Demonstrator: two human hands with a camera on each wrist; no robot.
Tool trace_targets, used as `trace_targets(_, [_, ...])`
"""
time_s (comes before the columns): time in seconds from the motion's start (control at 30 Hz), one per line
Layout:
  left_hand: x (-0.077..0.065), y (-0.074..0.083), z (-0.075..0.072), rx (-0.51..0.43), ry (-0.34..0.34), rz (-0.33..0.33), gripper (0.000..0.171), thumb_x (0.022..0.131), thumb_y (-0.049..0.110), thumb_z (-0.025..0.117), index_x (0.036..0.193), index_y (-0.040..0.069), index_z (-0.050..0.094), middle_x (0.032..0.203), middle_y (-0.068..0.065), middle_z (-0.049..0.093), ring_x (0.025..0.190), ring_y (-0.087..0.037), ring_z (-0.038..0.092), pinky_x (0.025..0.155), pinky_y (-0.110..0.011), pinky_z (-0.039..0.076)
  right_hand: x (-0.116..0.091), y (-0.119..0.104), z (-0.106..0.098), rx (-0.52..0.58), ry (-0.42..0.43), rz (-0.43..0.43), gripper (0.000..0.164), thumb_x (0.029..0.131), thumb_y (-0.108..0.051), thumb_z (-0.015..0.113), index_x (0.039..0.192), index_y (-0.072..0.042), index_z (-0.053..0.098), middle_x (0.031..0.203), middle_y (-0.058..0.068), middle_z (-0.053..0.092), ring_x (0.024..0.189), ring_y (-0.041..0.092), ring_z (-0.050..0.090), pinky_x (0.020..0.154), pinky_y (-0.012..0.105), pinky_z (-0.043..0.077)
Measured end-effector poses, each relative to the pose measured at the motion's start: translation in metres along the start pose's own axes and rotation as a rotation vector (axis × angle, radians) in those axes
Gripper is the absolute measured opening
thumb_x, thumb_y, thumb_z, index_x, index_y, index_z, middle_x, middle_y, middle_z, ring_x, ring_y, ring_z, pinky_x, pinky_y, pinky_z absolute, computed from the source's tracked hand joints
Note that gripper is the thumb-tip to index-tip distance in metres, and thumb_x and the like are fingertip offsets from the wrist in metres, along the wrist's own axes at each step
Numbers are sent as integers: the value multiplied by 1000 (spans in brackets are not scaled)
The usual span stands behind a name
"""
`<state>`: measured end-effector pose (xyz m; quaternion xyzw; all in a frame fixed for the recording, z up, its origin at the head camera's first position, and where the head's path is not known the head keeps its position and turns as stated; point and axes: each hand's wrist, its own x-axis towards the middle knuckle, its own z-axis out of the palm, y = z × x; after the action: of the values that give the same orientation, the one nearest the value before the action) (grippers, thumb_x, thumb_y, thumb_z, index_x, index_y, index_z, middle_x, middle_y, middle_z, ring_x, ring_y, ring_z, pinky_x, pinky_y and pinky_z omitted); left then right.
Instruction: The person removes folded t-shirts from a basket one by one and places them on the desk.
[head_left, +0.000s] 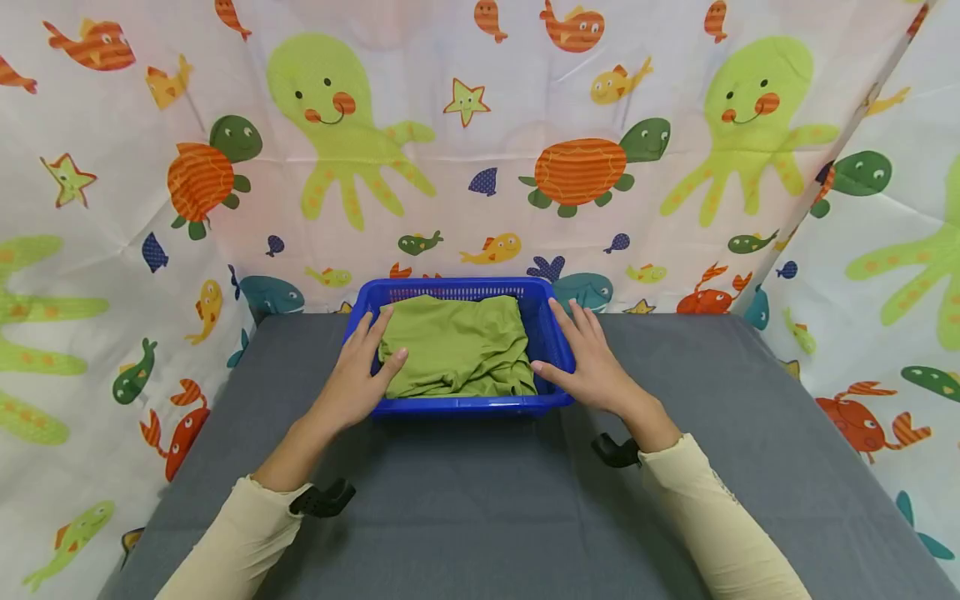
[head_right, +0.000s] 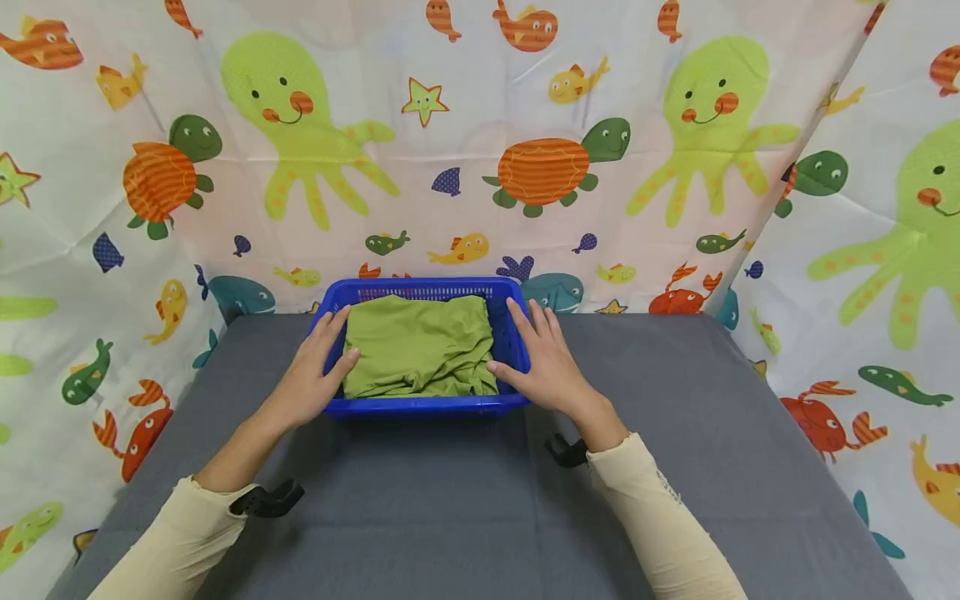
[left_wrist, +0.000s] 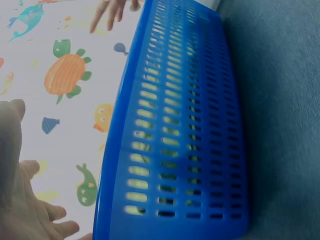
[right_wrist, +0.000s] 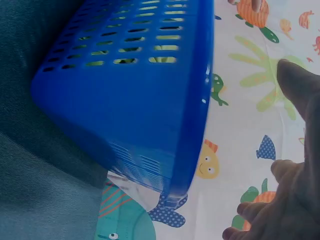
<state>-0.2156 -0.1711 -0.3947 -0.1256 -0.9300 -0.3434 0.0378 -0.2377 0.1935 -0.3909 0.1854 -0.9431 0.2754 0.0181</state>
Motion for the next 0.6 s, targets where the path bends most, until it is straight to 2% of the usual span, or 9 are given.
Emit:
trace_targets(0.2, [10,0,-7,-112,-56,43,69,108,48,39,164,34,1,172,-12,0,158,-41,0,115,-79,11,13,-2,-8,71,-42,-17,94,96,-52,63,163,-36,0,172,10,-4,158,40,-8,117,77,9])
trace_targets(0.37, [19,-1,-14,-248,-83,40,68,109,50,32,164,29,-3,173,-8,-3,159,-37,0,120,-72,10,28,-4,-8,183,-93,-60,89,99,-47,60,164,-34,0,173,8,-1,159,37,-2,120,73,11])
trace_targets(0.47, [24,-1,-14,-345,-127,13,67,109,53,23,163,29,-8,172,-7,-8,159,-39,1,120,-72,12,34,-3,-8,247,-115,-58,87,101,-41,59,164,-32,0,173,6,-1,160,34,1,122,69,13])
trace_targets(0.6, [28,-3,-11,-461,-198,-79,66,106,59,8,161,33,-16,171,-5,-19,158,-43,-4,114,-77,19,43,-3,-5,381,-191,-7,82,104,-43,54,163,-35,-3,173,8,-2,159,37,4,123,67,15])
